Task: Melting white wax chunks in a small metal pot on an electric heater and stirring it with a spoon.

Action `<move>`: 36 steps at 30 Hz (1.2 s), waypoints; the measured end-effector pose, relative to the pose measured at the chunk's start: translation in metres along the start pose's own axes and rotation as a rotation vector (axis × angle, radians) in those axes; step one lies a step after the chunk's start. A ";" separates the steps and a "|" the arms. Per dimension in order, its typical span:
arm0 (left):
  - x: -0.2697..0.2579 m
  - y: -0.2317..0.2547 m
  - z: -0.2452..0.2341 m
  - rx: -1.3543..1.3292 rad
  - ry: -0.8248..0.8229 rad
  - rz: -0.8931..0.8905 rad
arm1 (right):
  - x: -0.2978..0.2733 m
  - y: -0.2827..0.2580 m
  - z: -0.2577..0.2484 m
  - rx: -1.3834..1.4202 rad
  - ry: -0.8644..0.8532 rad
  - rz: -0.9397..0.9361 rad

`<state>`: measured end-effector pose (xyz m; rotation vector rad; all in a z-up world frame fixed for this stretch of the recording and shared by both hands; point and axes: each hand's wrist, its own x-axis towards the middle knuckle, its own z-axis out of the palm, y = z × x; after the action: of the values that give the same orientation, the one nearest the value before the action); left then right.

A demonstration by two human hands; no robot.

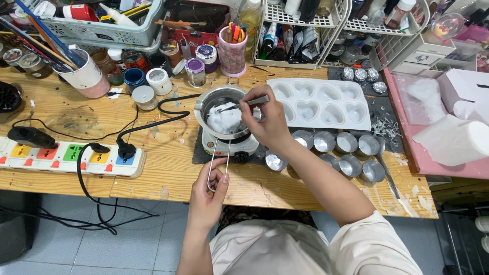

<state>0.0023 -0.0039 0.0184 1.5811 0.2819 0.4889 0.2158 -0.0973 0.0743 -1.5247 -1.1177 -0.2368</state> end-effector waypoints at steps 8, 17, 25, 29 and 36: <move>-0.001 -0.001 0.000 0.010 0.012 -0.002 | -0.003 0.004 -0.033 0.110 0.094 0.013; -0.003 -0.028 -0.008 -0.035 -0.015 0.020 | -0.060 0.023 -0.210 -0.109 0.498 0.043; -0.003 -0.023 -0.008 -0.073 0.023 -0.050 | -0.133 0.057 -0.326 -0.580 0.621 0.167; -0.003 -0.024 -0.008 -0.044 0.034 -0.007 | -0.148 0.071 -0.336 -0.768 0.540 0.222; -0.004 -0.021 -0.008 0.052 0.048 -0.003 | -0.163 0.074 -0.345 -0.860 0.444 0.417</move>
<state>-0.0027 0.0032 -0.0031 1.6210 0.3362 0.5217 0.3313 -0.4650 0.0196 -2.2618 -0.3079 -0.7929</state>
